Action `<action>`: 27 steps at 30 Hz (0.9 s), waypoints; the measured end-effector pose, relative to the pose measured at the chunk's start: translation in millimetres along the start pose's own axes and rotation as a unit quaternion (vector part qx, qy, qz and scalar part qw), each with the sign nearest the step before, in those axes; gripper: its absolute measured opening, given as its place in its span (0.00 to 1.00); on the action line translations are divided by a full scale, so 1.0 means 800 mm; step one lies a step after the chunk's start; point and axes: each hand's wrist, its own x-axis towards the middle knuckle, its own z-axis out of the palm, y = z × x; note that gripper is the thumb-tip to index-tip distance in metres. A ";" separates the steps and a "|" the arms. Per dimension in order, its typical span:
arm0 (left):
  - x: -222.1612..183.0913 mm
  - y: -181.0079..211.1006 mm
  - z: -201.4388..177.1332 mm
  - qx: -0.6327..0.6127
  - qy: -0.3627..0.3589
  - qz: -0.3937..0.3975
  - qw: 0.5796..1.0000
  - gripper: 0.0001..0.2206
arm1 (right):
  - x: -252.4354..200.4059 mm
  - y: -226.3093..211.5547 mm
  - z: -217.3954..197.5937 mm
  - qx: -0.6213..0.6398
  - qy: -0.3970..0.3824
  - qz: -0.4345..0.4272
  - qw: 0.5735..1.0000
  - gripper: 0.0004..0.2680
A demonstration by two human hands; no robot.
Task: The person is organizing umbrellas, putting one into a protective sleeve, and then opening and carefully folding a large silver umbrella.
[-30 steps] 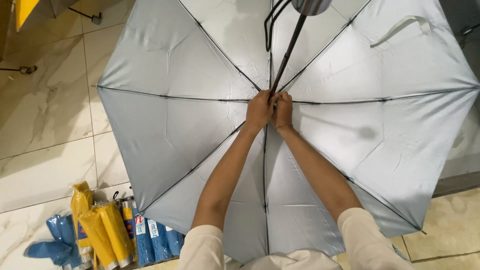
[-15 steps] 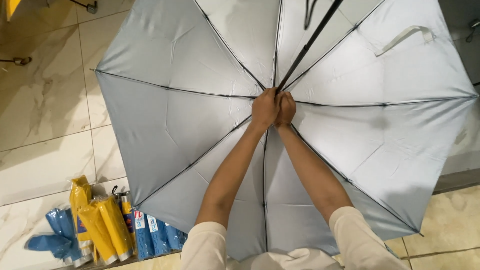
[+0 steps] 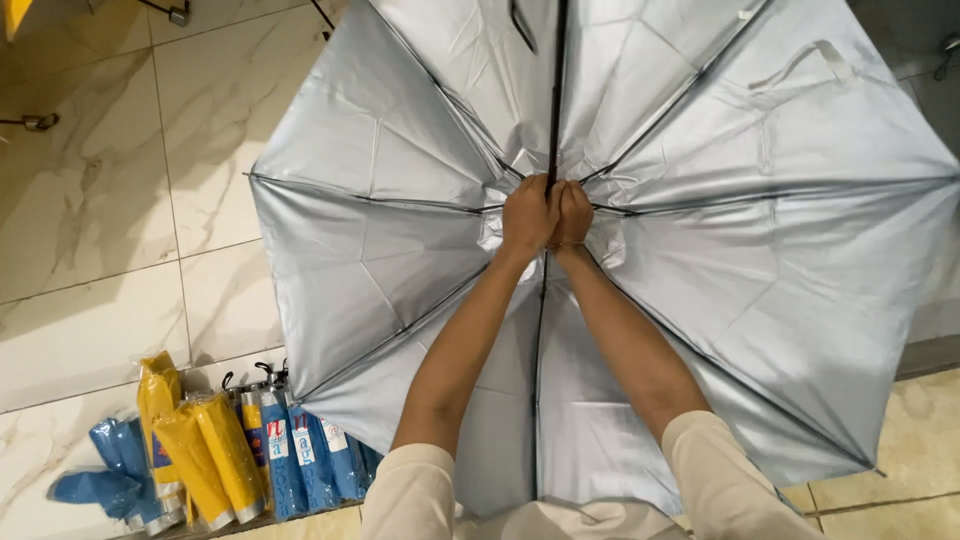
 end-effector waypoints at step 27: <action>0.024 0.095 -0.025 -0.105 0.144 0.177 0.968 0.08 | 0.020 0.019 -0.038 -0.082 -0.045 0.012 0.996 0.06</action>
